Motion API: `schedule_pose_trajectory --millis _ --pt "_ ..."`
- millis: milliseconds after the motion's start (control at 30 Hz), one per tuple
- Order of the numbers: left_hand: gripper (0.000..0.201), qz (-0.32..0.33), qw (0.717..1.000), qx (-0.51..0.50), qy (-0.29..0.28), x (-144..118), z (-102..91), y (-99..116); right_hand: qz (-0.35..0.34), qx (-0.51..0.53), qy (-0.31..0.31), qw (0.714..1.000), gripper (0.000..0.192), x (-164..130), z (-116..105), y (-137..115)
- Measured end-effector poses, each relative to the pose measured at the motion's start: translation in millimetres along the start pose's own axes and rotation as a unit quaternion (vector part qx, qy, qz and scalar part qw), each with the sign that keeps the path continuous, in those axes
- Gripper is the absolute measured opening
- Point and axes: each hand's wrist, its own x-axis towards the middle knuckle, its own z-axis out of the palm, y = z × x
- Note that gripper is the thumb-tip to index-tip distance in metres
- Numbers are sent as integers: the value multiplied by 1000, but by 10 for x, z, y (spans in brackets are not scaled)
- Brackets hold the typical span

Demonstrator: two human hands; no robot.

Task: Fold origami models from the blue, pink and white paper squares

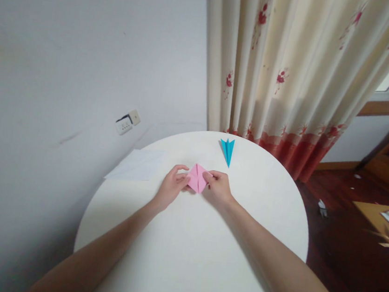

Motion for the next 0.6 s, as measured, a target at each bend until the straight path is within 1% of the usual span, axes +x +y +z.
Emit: schedule_pose_trajectory --millis 67,167,200,300,333,433,467,533,600 --pt "37 9 1000 15 9 7 0 -7 6 9 8 1000 38 7 -4 1" --pt "33 12 999 36 19 22 -6 -17 1 14 11 1000 33 2 2 -20" --pt "34 13 999 37 18 25 -10 -19 -2 14 11 1000 31 -3 3 -35" --pt "37 23 999 36 12 26 -23 -13 -19 20 14 1000 38 -20 0 -86" --pt "38 27 999 37 11 24 -27 -6 -28 22 12 999 38 -24 -4 -99" --pt "45 23 999 30 0 15 -36 24 -66 23 3 998 29 -27 -20 -114" --pt "48 18 1000 24 -5 13 -38 34 -77 24 3 997 29 -26 -25 -112" --pt "53 9 1000 7 -16 12 -45 49 -91 27 11 995 37 -25 -33 -107" --pt "54 7 1000 -3 -18 15 -52 58 -99 31 18 994 40 -27 -37 -109"
